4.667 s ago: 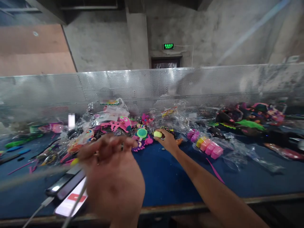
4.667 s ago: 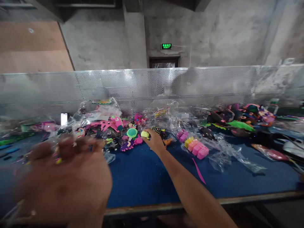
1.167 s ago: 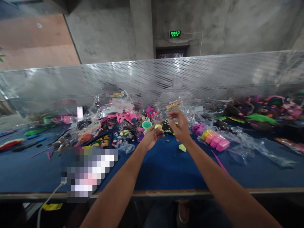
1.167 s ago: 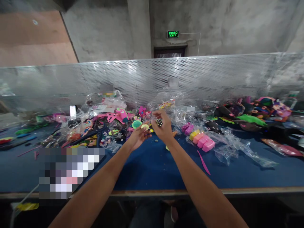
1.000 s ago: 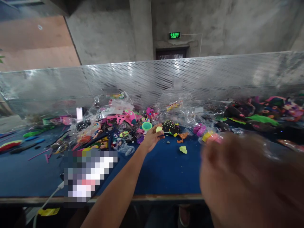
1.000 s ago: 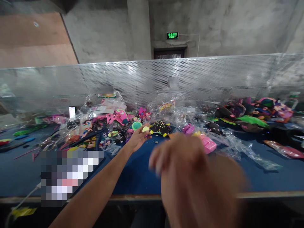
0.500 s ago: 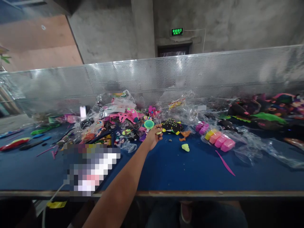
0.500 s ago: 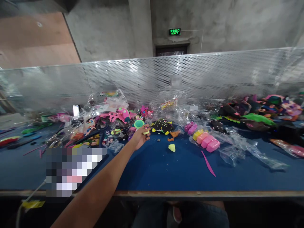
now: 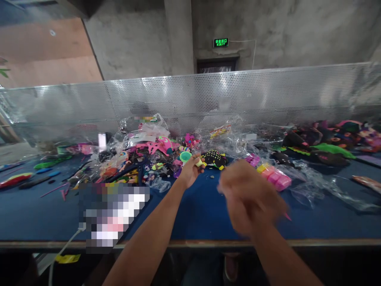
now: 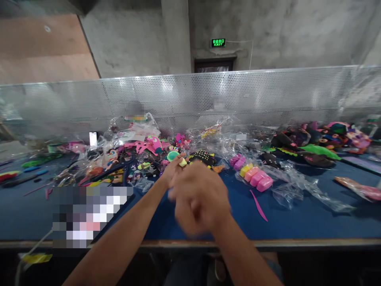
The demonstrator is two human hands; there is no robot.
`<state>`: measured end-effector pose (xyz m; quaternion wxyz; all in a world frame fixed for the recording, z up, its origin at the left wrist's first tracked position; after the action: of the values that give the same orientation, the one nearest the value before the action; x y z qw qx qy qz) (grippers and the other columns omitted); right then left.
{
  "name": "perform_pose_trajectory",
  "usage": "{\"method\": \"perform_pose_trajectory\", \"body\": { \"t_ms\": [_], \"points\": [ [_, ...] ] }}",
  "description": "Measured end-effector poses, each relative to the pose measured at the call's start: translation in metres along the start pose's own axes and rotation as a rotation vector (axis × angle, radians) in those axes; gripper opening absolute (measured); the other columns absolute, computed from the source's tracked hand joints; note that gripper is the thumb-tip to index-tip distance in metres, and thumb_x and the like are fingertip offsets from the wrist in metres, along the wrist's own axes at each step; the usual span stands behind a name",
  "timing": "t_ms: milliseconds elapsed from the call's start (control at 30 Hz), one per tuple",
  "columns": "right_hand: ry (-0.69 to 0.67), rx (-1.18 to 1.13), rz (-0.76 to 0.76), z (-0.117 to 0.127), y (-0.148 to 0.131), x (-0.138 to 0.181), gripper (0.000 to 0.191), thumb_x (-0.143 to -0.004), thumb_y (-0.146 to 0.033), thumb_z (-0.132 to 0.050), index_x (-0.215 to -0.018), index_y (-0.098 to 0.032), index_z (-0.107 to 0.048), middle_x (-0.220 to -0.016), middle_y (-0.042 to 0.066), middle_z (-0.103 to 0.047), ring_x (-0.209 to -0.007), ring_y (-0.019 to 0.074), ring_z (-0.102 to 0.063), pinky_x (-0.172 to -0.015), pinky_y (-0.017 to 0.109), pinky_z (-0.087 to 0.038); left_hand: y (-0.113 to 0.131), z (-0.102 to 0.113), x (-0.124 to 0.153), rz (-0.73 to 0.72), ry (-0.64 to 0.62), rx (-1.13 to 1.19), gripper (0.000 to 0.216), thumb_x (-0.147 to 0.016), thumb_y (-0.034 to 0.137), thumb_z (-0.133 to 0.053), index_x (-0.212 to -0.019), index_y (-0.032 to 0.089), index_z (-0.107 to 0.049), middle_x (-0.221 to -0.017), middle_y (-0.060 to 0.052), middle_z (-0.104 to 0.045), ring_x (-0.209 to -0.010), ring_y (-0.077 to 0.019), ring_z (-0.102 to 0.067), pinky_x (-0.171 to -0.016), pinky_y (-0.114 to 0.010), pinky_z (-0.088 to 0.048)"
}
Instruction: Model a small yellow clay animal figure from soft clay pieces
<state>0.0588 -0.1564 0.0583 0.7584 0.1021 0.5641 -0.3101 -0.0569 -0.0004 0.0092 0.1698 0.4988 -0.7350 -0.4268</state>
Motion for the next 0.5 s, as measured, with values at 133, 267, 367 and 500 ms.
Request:
{"method": "perform_pose_trajectory", "body": {
  "t_ms": [133, 267, 367, 500],
  "points": [
    [0.052, -0.02, -0.007, -0.028, 0.071, -0.037, 0.018, -0.084, -0.03, -0.053, -0.1, -0.024, -0.057, -0.095, 0.008, -0.06, -0.096, 0.0237, -0.057, -0.087, 0.045, -0.048, 0.003, 0.002, 0.0, 0.008, -0.002, 0.093, 0.026, -0.073, 0.027, -0.065, -0.095, 0.019, -0.056, -0.07, 0.002, -0.059, -0.059, -0.0107, -0.056, -0.059, -0.025, -0.046],
    [-0.22, 0.03, -0.082, -0.058, 0.12, -0.023, 0.062, -0.071, -0.04, -0.07, -0.125, -0.022, -0.047, -0.122, 0.011, -0.052, -0.118, 0.028, -0.045, -0.102, 0.049, -0.036, 0.003, 0.001, -0.002, 0.035, 0.054, 0.1, 0.03, -0.071, 0.025, -0.063, -0.099, 0.019, -0.057, -0.073, 0.0, -0.061, -0.058, -0.0106, -0.058, -0.051, -0.021, -0.043],
    [-0.338, 0.049, -0.108, -0.072, 0.131, -0.007, 0.063, -0.068, -0.04, -0.073, -0.124, -0.024, -0.05, -0.126, 0.01, -0.05, -0.12, 0.0276, -0.044, -0.105, 0.05, -0.031, 0.0, 0.001, -0.005, 0.114, 0.06, 0.084, 0.024, -0.068, 0.021, -0.057, -0.092, 0.018, -0.058, -0.072, -0.002, -0.062, -0.059, -0.0124, -0.059, -0.043, -0.019, -0.036],
    [-0.305, 0.069, -0.059, -0.079, 0.131, -0.006, 0.034, -0.074, -0.035, -0.07, -0.106, -0.024, -0.063, -0.114, 0.008, -0.057, -0.111, 0.0244, -0.05, -0.1, 0.045, -0.036, -0.003, 0.0, -0.006, 0.132, -0.05, 0.1, 0.019, -0.068, 0.018, -0.056, -0.086, 0.016, -0.06, -0.075, -0.003, -0.065, -0.068, -0.0147, -0.062, -0.053, -0.022, -0.045]
  ]
}}
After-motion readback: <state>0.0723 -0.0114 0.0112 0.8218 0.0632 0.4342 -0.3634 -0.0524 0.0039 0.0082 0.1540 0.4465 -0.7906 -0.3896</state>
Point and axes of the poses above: each hand's wrist, its own x-axis away from the middle knuckle, its own z-axis out of the back of the hand, y = z × x, the point moved 1 cm from there along -x, towards the middle knuckle
